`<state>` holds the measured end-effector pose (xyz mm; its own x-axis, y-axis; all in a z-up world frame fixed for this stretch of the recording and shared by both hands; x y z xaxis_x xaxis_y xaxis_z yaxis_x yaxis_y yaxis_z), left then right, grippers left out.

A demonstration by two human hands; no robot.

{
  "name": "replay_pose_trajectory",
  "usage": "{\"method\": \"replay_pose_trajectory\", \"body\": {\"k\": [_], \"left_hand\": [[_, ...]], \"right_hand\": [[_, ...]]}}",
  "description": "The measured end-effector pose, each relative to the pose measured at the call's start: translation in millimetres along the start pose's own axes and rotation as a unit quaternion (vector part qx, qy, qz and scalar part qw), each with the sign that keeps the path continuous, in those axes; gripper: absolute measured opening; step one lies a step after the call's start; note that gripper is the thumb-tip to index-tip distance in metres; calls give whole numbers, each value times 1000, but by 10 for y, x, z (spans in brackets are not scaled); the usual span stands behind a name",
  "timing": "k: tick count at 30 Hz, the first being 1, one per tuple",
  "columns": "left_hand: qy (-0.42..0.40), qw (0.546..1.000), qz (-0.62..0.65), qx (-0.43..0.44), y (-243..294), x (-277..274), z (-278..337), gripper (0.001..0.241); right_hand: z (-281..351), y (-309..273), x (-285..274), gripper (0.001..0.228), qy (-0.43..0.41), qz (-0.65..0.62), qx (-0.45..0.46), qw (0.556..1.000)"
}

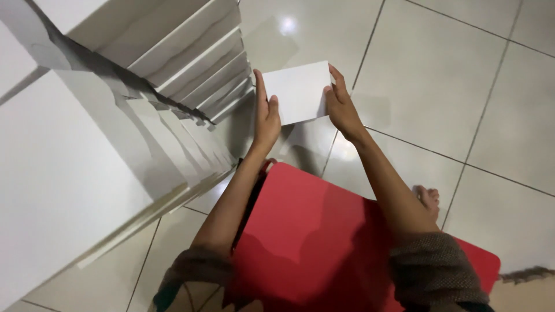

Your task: The person folds a cardboard sheet into a box by bending the panels and tucking tabs into the corresponding slots, then places the completed box on a stack.

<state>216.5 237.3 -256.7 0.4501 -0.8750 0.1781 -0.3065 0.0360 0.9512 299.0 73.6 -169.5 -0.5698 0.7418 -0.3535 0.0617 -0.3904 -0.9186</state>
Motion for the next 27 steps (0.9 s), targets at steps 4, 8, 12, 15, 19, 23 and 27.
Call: {"method": "replay_pose_trajectory", "body": {"k": [4,8,12,15,19,23,27], "left_hand": [[35,999,-1,-16,-431,-137,-32,65],[67,997,0,-32,-469,-157,44,65],[87,995,6,-58,-621,-133,79,64],[106,991,-32,-77,-734,-190,125,63],[128,987,-36,-86,-581,-145,144,59],[161,964,-56,-205,-466,-105,240,65],[166,954,-74,-241,-290,-67,177,70]], "right_hand": [[-168,235,172,53,-12,9,14,1000],[-183,331,268,55,-23,14,10,1000],[-180,215,249,55,-22,35,28,999],[-209,267,252,55,-14,50,21,998],[-229,353,271,56,-9,67,8,998],[-200,404,317,61,-17,67,-4,998],[-170,386,312,60,-21,56,2,998]]}}
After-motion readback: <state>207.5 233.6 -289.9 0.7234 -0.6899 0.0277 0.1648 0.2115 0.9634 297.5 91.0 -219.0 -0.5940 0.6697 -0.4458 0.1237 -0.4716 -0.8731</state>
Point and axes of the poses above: each hand's wrist, its own z-axis away from the middle knuckle, its own x-axis out of the palm, y = z × x, the point moved 6 cm from there along -z, towards the middle knuckle, and after that the axes turned 8 degrees about z, right-handed, at the moved point
